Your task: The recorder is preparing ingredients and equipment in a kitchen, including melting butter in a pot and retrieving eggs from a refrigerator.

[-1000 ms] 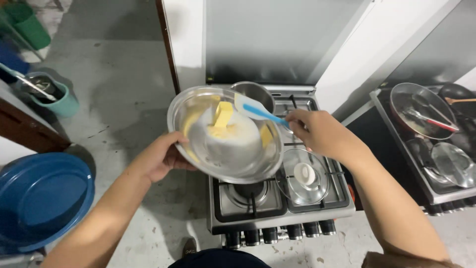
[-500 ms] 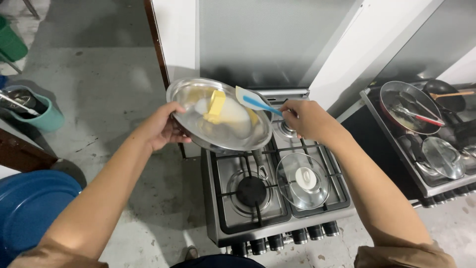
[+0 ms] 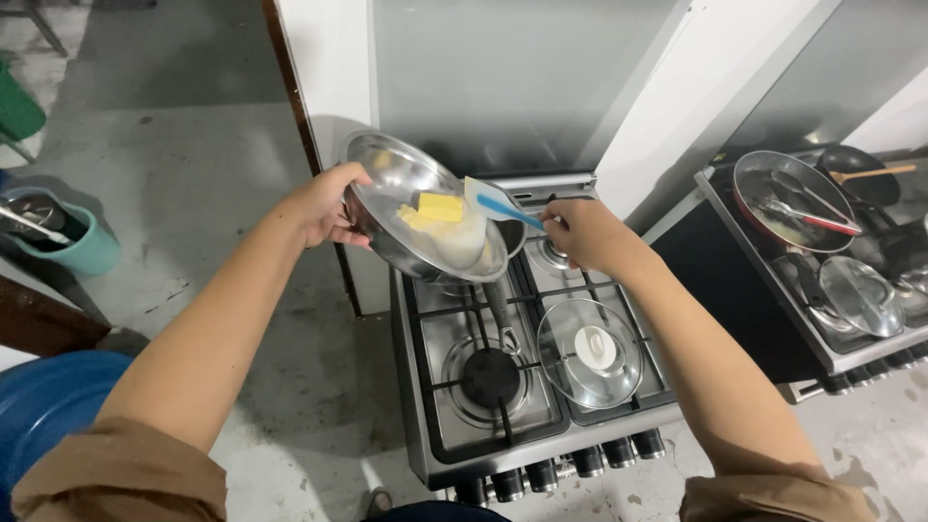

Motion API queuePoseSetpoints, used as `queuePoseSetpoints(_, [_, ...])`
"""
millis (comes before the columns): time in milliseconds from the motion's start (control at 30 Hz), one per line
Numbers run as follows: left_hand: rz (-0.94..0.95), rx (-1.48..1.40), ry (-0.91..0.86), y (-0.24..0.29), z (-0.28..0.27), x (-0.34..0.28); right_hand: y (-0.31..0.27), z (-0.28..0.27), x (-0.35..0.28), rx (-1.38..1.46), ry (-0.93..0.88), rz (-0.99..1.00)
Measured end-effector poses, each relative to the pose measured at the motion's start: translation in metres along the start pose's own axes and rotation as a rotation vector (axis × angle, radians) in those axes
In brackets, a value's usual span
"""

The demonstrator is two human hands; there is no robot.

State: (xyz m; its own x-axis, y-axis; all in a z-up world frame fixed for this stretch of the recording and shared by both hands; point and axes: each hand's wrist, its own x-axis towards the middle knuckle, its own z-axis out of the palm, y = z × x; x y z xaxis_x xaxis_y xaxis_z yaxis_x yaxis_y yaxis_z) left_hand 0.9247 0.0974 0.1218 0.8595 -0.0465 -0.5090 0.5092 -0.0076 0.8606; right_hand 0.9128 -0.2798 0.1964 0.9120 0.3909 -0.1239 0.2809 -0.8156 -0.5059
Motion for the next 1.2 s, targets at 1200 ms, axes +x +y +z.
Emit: queuePoseSetpoints(1200, [0.459,1.343,0.638,0.116,0.115,0.066,0.107,0.072,0.062,0.046,0.022,-0.035])
